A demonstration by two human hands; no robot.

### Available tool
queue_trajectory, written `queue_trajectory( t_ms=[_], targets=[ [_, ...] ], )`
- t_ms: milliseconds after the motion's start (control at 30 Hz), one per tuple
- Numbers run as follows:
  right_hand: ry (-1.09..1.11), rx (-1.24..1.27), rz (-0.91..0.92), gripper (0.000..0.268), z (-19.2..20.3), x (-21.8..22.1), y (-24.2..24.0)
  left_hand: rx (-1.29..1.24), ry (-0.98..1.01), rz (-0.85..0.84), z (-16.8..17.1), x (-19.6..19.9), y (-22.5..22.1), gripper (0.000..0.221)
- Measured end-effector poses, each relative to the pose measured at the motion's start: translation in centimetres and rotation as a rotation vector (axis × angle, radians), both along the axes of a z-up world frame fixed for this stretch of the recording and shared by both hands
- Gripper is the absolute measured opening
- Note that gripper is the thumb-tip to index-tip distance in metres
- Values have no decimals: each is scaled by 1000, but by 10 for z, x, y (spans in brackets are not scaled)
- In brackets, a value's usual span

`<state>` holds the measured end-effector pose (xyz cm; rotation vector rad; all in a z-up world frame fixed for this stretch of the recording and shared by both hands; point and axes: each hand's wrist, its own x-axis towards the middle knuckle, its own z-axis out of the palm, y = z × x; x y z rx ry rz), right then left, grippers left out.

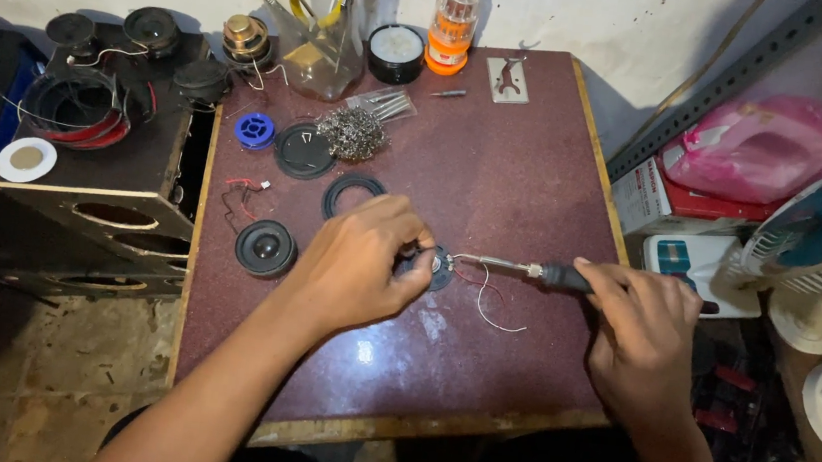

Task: Soldering wires to a small speaker driver on a repair bench.

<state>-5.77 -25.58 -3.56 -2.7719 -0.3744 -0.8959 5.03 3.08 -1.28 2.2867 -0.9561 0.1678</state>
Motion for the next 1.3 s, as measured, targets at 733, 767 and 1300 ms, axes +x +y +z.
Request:
queue_trajectory(
  t_ms=[733, 767, 1300],
  targets=[
    [-12, -87, 57, 61, -4, 2, -4, 41, 8, 12, -3, 1, -1, 14],
    [-15, -87, 62, 60, -3, 2, -3, 39, 9, 9, -2, 1, -1, 13],
    [-6, -69, 57, 58, -5, 0, -6, 19, -75, -12, -3, -1, 1, 10]
  ],
)
